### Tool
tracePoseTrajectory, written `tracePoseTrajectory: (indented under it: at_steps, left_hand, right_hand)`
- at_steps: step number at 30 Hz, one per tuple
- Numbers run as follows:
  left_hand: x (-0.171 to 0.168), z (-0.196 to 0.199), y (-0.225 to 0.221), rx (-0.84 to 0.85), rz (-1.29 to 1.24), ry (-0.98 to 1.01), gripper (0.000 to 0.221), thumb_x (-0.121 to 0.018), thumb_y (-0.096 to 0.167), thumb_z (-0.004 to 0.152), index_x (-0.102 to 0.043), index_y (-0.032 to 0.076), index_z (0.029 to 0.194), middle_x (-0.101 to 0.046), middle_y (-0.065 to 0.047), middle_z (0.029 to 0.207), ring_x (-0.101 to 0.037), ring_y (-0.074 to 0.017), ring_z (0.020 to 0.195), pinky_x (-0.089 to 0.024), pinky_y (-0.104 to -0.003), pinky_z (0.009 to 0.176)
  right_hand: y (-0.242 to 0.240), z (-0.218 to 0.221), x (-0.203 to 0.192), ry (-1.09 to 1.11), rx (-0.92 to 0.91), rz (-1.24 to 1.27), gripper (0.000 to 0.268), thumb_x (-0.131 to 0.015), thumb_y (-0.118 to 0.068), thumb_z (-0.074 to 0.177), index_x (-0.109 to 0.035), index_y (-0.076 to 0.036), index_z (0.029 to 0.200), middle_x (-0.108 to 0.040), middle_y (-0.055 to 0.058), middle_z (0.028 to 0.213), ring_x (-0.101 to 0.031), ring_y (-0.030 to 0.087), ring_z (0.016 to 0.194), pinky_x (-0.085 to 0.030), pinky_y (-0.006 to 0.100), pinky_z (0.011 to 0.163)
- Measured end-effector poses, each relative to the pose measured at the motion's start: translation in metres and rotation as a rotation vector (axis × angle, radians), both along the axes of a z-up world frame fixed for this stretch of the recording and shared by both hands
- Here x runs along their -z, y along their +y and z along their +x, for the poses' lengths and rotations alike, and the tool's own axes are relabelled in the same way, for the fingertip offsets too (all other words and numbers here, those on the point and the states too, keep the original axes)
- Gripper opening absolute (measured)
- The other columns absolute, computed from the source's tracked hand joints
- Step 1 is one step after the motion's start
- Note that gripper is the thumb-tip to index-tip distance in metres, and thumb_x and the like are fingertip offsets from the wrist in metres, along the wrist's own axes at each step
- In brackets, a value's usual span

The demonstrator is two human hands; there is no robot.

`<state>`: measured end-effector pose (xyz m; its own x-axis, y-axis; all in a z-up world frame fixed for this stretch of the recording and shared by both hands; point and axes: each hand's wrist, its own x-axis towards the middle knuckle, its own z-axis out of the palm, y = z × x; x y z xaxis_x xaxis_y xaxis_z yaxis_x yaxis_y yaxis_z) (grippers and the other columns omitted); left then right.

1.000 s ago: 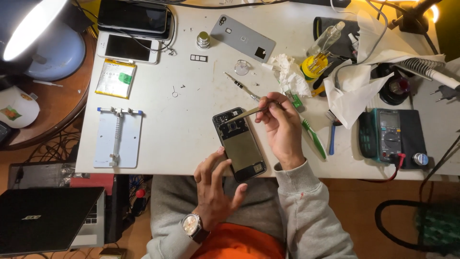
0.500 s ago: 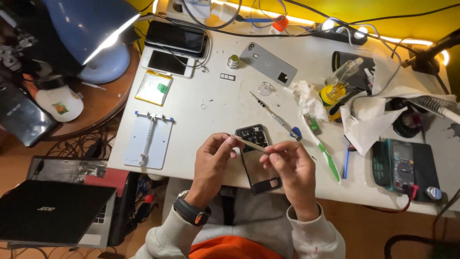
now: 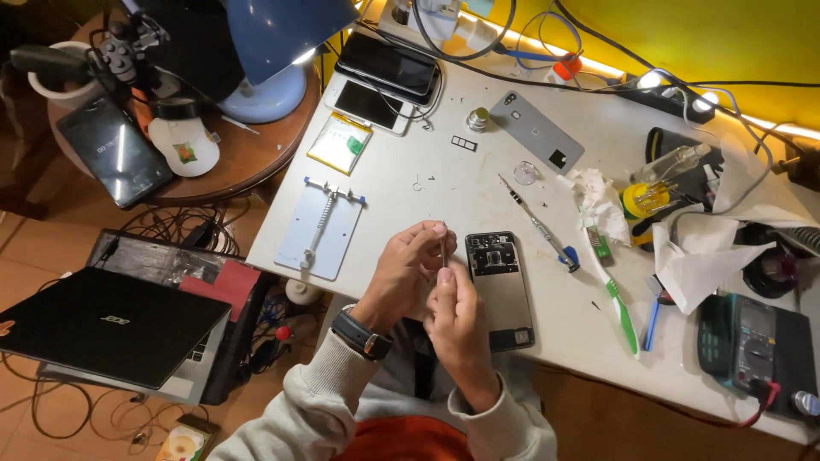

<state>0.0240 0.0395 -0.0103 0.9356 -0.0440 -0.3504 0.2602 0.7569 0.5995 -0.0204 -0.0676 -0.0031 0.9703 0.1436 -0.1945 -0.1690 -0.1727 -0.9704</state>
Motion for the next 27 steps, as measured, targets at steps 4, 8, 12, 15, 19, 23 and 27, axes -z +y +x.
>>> tracePoseTrajectory:
  at_steps: [4, 8, 12, 15, 19, 23, 27]
  left_hand:
    - [-0.016, -0.002, -0.001, -0.012, 0.192, 0.014, 0.028, -0.061, 0.021, 0.099, -0.060, 0.010, 0.074, -0.061, 0.001, 0.075, -0.046, -0.0068, 0.060, -0.035, -0.020, 0.049]
    - [-0.012, -0.004, -0.006, -0.053, 0.222, -0.023, 0.026, -0.062, 0.022, 0.100, -0.063, 0.008, 0.077, -0.063, -0.001, 0.076, -0.046, -0.0063, 0.058, -0.038, -0.020, 0.052]
    - [-0.012, -0.004, -0.007, -0.087, 0.244, -0.041, 0.025, -0.061, 0.023, 0.100, -0.064, 0.007, 0.081, -0.064, -0.003, 0.080, -0.054, -0.0106, 0.070, -0.046, -0.023, 0.065]
    - [-0.011, -0.003, -0.009, -0.107, 0.221, -0.012, 0.024, -0.064, 0.024, 0.099, -0.064, 0.007, 0.082, -0.064, -0.003, 0.080, -0.056, -0.0111, 0.072, -0.049, -0.024, 0.071]
    - [-0.010, -0.001, -0.012, -0.132, 0.219, -0.051, 0.020, -0.062, 0.024, 0.101, -0.062, 0.007, 0.091, -0.055, -0.003, 0.076, -0.044, -0.0069, 0.068, -0.036, -0.019, 0.059]
    - [-0.013, -0.004, -0.015, -0.142, 0.208, -0.057, 0.021, -0.061, 0.024, 0.102, -0.061, 0.007, 0.090, -0.053, -0.001, 0.078, -0.044, -0.0071, 0.072, -0.035, -0.019, 0.063]
    - [-0.016, -0.005, -0.015, -0.139, 0.215, -0.054, 0.022, -0.059, 0.025, 0.105, -0.059, 0.008, 0.092, -0.053, -0.001, 0.080, -0.046, -0.0076, 0.074, -0.037, -0.021, 0.064]
  right_hand:
    - [0.005, 0.001, 0.017, -0.218, 0.018, -0.306, 0.031, -0.034, -0.029, 0.109, -0.054, -0.011, 0.095, -0.060, 0.004, 0.075, -0.058, 0.019, 0.069, -0.049, 0.035, 0.067]
    - [0.001, 0.002, 0.021, -0.225, 0.016, -0.361, 0.032, -0.033, -0.029, 0.108, -0.057, -0.008, 0.107, -0.073, 0.013, 0.088, -0.071, 0.027, 0.079, -0.053, 0.038, 0.069]
    - [-0.003, 0.003, 0.030, -0.287, -0.017, -0.386, 0.029, -0.033, -0.026, 0.109, -0.054, -0.008, 0.101, -0.066, 0.010, 0.081, -0.063, 0.023, 0.070, -0.049, 0.037, 0.063]
    - [-0.005, 0.005, 0.034, -0.300, -0.032, -0.372, 0.031, -0.032, -0.028, 0.109, -0.055, -0.008, 0.102, -0.065, 0.008, 0.081, -0.062, 0.021, 0.071, -0.049, 0.036, 0.064]
    - [0.000, 0.004, 0.020, -0.282, -0.014, -0.398, 0.030, -0.033, -0.025, 0.111, -0.056, -0.008, 0.104, -0.060, 0.027, 0.077, -0.054, 0.057, 0.077, -0.051, 0.047, 0.058]
    - [-0.002, 0.001, 0.015, -0.282, -0.023, -0.390, 0.031, -0.032, -0.026, 0.111, -0.057, -0.010, 0.104, -0.062, 0.022, 0.072, -0.065, 0.040, 0.068, -0.052, 0.046, 0.061]
    - [-0.001, 0.001, 0.011, -0.277, -0.024, -0.368, 0.030, -0.034, -0.028, 0.111, -0.057, -0.010, 0.102, -0.059, 0.025, 0.065, -0.063, 0.046, 0.065, -0.051, 0.048, 0.057]
